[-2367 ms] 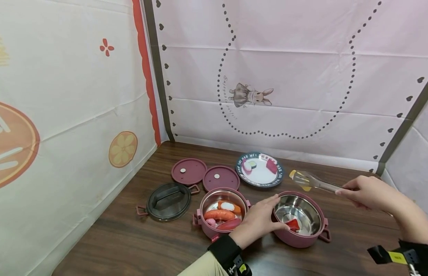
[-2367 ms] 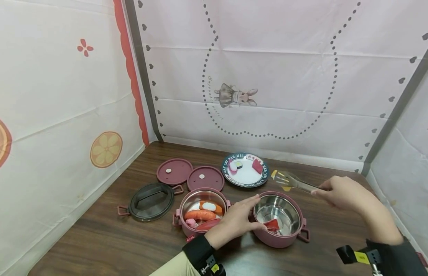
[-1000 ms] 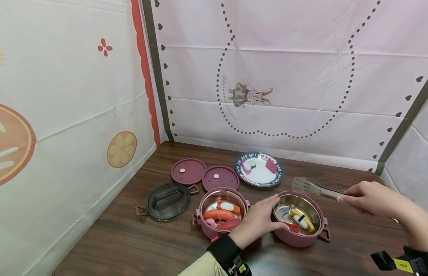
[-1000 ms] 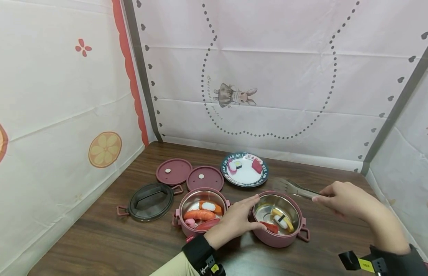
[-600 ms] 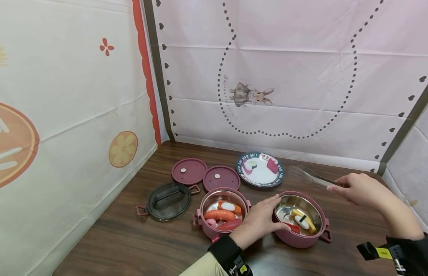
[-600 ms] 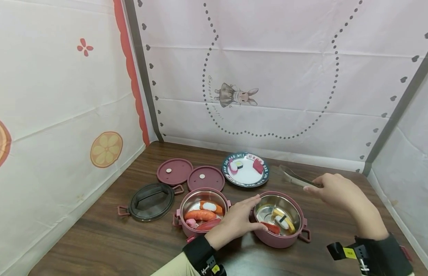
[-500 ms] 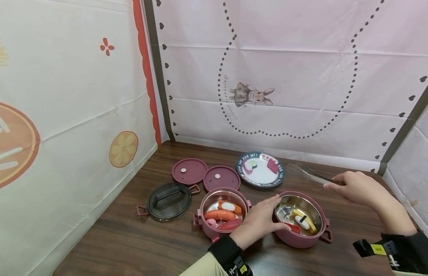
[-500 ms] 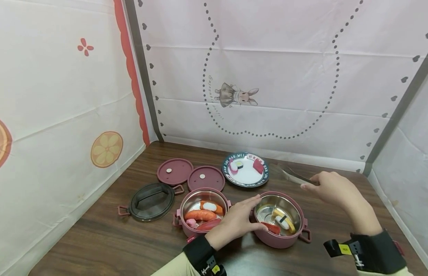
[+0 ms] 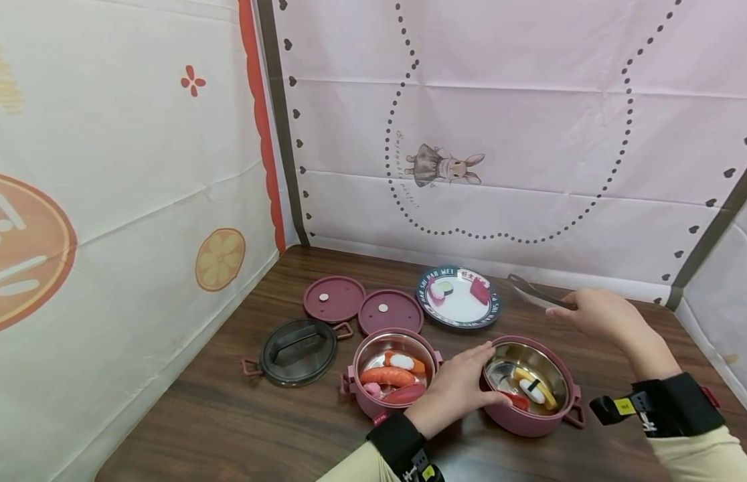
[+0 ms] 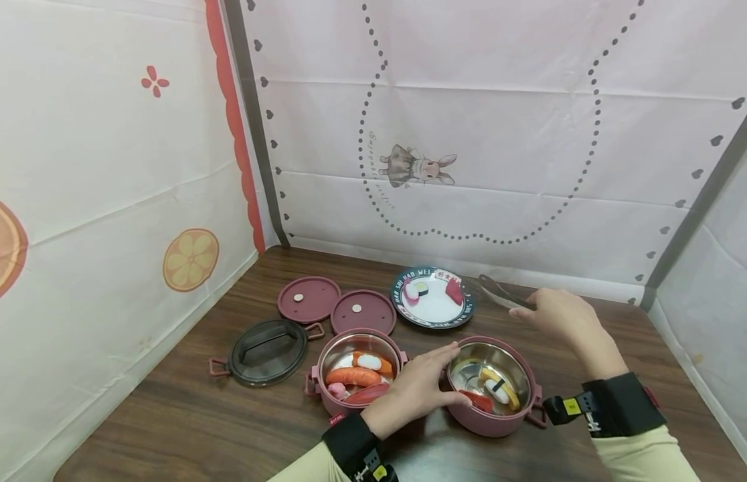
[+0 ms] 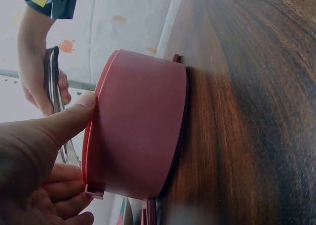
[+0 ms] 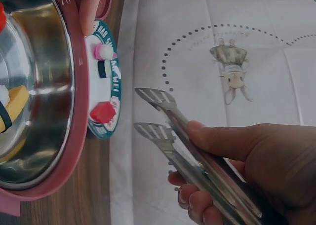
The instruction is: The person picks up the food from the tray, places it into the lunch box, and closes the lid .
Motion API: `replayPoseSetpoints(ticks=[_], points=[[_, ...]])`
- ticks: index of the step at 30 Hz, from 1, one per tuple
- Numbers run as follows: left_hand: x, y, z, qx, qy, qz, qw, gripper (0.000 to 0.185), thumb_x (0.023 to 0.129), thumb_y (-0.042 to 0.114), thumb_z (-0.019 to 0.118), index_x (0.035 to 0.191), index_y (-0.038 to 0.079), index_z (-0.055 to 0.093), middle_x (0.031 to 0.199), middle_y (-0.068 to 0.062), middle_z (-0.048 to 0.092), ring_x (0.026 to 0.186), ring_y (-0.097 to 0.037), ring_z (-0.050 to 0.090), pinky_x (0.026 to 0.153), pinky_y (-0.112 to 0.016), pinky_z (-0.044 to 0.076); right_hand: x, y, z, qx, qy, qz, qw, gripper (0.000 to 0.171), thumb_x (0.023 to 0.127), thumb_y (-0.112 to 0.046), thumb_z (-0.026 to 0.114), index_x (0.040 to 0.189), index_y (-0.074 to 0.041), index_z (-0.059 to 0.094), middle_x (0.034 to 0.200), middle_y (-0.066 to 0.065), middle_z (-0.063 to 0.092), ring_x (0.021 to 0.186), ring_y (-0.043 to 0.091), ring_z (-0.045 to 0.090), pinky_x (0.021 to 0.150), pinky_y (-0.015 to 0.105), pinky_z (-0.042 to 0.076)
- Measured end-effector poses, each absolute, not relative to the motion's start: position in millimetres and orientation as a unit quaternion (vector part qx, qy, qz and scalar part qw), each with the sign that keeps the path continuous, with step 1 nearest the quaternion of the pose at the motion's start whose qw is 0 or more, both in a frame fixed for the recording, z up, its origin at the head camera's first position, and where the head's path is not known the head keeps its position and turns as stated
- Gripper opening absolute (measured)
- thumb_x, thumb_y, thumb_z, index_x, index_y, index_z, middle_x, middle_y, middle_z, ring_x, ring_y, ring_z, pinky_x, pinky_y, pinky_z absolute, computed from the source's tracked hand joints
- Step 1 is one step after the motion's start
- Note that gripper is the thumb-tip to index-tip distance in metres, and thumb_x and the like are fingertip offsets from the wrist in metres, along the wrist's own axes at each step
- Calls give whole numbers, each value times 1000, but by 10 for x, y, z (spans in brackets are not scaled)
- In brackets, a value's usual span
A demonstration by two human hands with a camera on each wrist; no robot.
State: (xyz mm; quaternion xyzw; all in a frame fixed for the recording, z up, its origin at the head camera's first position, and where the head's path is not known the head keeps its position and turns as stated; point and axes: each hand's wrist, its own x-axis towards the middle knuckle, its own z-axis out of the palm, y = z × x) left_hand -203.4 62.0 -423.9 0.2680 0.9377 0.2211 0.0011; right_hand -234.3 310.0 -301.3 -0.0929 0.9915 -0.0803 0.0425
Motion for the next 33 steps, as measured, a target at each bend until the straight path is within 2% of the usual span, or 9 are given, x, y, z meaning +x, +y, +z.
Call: replayPoseSetpoints(ticks=[4,12,15,19,28,33], points=[[-2026,625,-4229,270,937,220,4,84,80,61,74,150,23,47,157,12,42,141,-8,45,110,-30,45,-2427,3073,-3059,-87,992,-75,46,61,97,-49,58,119,7,67,109,27,70,97,43,67,75,53,53],[-2022,649,-4228,271,938,215,2,84,79,61,74,149,24,47,157,12,42,140,-6,45,109,-30,47,-2592,2979,-3155,-82,994,-61,40,51,97,-46,59,104,3,71,92,20,71,76,30,65,62,42,51],[-2024,650,-4227,271,939,213,0,83,79,62,74,149,24,48,156,12,42,140,-6,45,108,-30,47,-2661,2944,-3194,-81,994,-60,39,49,97,-46,60,101,2,71,91,19,71,75,29,65,61,42,51],[-2027,647,-4220,266,939,217,4,84,79,63,74,149,25,48,156,14,42,140,-6,45,109,-31,47,-2757,2892,-3235,-79,995,-55,27,50,96,-45,62,105,3,70,98,23,72,80,33,67,61,44,53],[-2027,633,-4231,265,940,213,3,83,79,62,74,149,25,47,157,14,41,141,-7,45,108,-30,47,-2902,2823,-3354,-74,996,-43,20,46,94,-42,65,98,3,71,96,24,71,79,35,67,58,44,52],[-2028,627,-4229,266,940,214,0,84,79,63,74,149,25,47,157,13,41,141,-7,45,108,-31,47,-2950,2773,-3419,-64,997,-38,34,45,95,-42,64,98,2,71,96,26,69,77,36,67,58,46,53]])
